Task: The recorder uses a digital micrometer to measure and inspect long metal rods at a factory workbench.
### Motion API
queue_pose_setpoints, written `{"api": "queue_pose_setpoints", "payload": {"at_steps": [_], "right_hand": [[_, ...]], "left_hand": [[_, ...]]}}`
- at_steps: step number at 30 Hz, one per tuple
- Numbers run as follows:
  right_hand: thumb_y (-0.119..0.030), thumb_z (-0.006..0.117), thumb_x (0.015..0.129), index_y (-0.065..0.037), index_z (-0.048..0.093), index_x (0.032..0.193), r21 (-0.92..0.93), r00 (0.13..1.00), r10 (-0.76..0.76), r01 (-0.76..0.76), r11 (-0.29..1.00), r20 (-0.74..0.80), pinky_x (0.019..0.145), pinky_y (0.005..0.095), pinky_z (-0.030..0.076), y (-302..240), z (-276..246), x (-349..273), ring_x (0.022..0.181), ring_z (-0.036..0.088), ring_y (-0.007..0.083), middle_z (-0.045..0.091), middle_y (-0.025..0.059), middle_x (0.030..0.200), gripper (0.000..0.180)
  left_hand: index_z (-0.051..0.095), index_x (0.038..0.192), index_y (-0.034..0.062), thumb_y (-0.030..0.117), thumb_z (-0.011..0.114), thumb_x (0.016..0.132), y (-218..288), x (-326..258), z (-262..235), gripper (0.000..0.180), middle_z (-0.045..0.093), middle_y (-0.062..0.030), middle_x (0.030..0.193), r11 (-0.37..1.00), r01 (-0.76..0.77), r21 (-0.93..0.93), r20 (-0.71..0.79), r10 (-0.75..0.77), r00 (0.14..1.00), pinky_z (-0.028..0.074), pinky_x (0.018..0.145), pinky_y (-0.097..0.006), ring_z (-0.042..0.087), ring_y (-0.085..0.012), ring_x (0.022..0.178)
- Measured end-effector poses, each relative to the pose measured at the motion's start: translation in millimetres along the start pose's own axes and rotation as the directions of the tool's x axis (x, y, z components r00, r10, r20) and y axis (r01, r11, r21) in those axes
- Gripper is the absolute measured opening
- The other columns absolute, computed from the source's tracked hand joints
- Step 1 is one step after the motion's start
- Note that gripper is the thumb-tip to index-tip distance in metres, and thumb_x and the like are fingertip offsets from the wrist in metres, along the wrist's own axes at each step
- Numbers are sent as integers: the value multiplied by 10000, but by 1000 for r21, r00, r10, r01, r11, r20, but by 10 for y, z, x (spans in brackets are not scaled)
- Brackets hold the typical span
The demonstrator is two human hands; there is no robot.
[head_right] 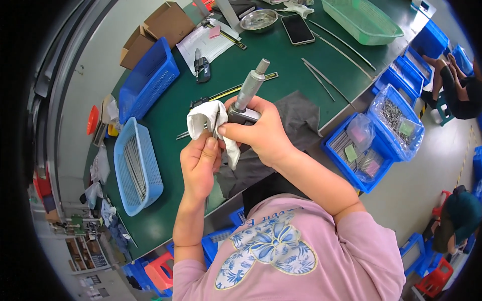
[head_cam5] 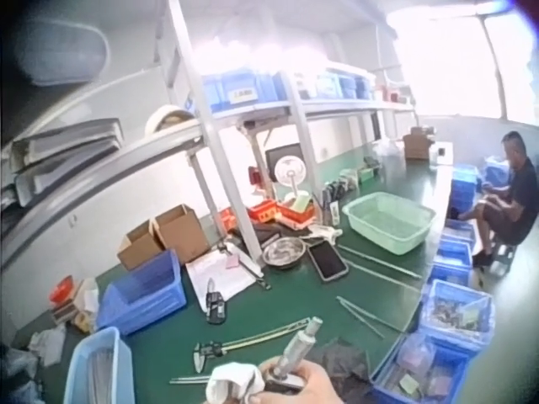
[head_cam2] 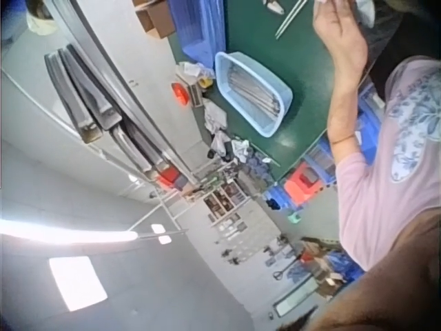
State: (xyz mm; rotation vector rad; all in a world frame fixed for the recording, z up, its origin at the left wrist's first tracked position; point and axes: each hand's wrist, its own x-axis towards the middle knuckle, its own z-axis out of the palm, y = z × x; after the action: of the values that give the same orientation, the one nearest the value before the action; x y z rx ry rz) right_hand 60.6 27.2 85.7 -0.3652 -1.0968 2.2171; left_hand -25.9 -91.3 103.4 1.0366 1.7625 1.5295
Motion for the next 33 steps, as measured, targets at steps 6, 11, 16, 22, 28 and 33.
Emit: {"api": "queue_pose_setpoints", "payload": {"at_steps": [6,11,16,22,28,33], "right_hand": [[6,652,643,-11,548,896,83,997,75,-76,994,13,493,221,424,-15,26,48,596,552,98,580,41,731,274],[-31,620,662,-9,563,857,89,992,117,-121,989,51,483,236,401,-40,27,88,575,537,107,583,48,710,204],[-57,642,667,-14,574,863,154,985,174,-171,973,-7,487,236,399,45,14,156,568,537,108,585,38,707,212],[-23,663,659,-17,558,832,-119,998,42,-47,992,-44,457,208,397,29,-45,25,532,527,79,568,29,677,202],[-16,674,659,-20,547,861,-186,986,163,-156,970,23,491,207,431,188,69,-147,570,538,84,563,24,699,239],[-16,683,640,-19,550,858,-21,978,204,-203,979,36,500,206,433,142,18,-189,579,541,87,566,23,704,255]], "left_hand": [[562,781,-40,188,458,906,-12,29,-6,280,509,-32,713,992,-75,105,-15,77,997,349,517,-223,439,-80,584],[566,790,-41,181,464,902,5,7,-22,268,518,-55,710,992,-51,112,-15,53,998,378,543,-247,474,-105,614],[554,799,-25,204,477,898,139,14,-133,261,494,-18,676,982,-160,100,-6,161,987,280,433,-201,378,-55,487],[488,902,40,226,391,934,483,230,-845,212,415,-13,726,518,-605,-605,-514,327,793,220,387,-200,290,-56,468],[471,903,30,222,366,937,439,178,-1148,221,398,-32,704,115,-627,-771,-609,157,778,230,350,-192,274,-79,433],[470,906,23,220,370,936,382,79,-1189,223,391,-34,700,139,-644,-752,-622,173,764,236,348,-187,276,-78,435]]}}
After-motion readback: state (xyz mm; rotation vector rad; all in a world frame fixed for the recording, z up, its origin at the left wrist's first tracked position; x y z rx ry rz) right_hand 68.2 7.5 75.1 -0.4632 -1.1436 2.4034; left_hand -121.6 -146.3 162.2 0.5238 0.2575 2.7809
